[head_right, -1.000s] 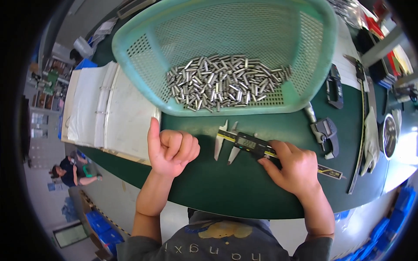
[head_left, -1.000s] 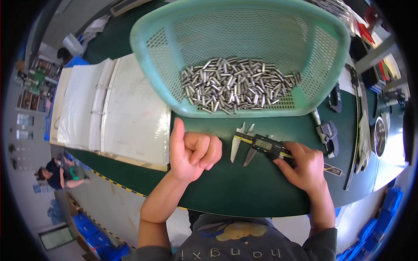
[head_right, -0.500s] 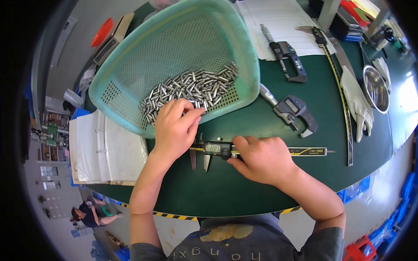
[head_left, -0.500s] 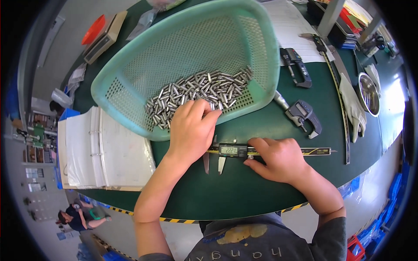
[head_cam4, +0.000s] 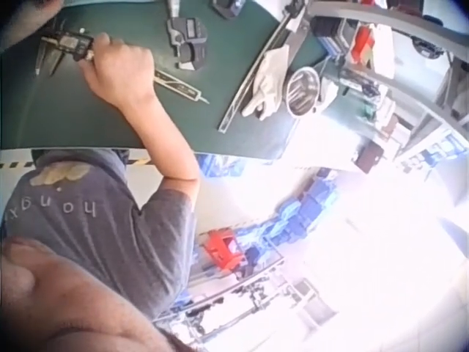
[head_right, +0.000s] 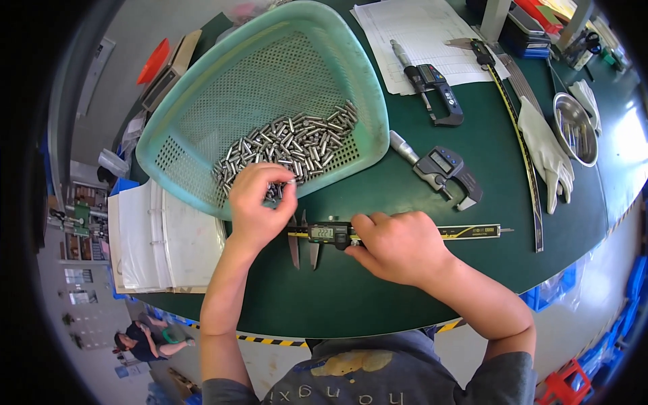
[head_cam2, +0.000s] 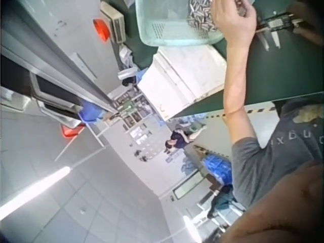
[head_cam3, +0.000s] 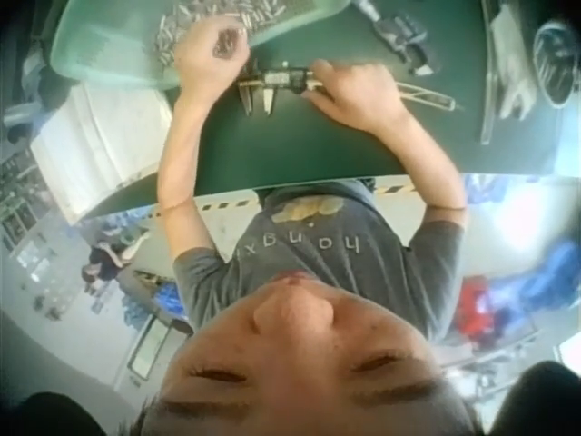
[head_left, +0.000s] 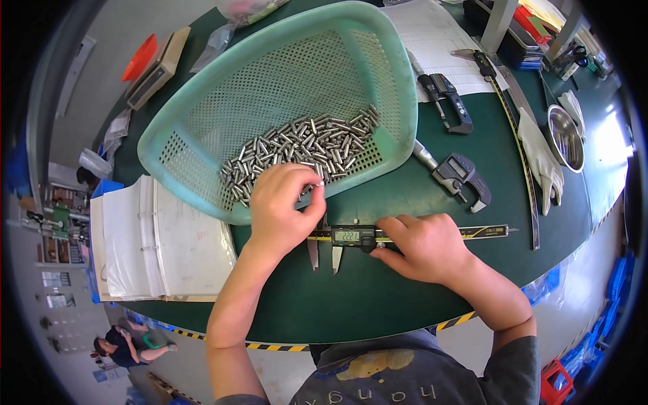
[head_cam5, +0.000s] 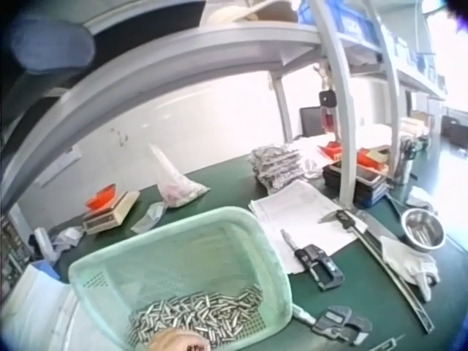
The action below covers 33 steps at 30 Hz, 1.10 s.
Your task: Measuring small metal pins with a digital caliper for quality control.
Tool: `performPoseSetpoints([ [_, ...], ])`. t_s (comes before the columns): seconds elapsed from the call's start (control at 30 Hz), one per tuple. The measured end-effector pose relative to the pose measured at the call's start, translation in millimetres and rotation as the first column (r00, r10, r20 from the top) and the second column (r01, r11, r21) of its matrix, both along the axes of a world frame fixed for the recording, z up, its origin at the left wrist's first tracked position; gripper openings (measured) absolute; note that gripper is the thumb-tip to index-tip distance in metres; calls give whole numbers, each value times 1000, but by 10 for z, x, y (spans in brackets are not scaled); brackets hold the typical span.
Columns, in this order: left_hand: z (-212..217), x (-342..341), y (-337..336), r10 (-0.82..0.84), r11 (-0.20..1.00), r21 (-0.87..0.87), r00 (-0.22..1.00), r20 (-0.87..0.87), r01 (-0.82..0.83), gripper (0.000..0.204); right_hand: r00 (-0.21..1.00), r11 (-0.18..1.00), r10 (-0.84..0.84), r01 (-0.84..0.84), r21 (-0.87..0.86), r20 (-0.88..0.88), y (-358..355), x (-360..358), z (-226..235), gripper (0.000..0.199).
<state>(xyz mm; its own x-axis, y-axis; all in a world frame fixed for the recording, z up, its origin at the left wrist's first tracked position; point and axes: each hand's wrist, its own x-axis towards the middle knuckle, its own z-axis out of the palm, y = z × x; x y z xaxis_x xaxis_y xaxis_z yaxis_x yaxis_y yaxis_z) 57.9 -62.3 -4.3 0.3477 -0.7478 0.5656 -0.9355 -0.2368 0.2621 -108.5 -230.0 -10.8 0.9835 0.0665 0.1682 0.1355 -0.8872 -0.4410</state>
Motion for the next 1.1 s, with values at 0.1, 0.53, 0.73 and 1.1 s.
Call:
performPoseSetpoints([
  [0.1,-19,-61,197,114,929,-271,893,-436,-251,17,1000,1000,-17,16,-23,-25,-41,-21,15,34],
  [0.53,-289,-601,517,-350,858,-434,307,-885,-273,20,953,978,-208,201,58,219,-86,-35,217,38],
  [0.73,-263,-650,529,-418,846,-454,179,-890,-279,19,966,986,-167,160,53,199,-56,-41,201,40],
  [1.1,-269,-653,546,-454,835,-461,98,-886,-299,19,967,989,-145,134,64,211,-52,-17,160,41],
])
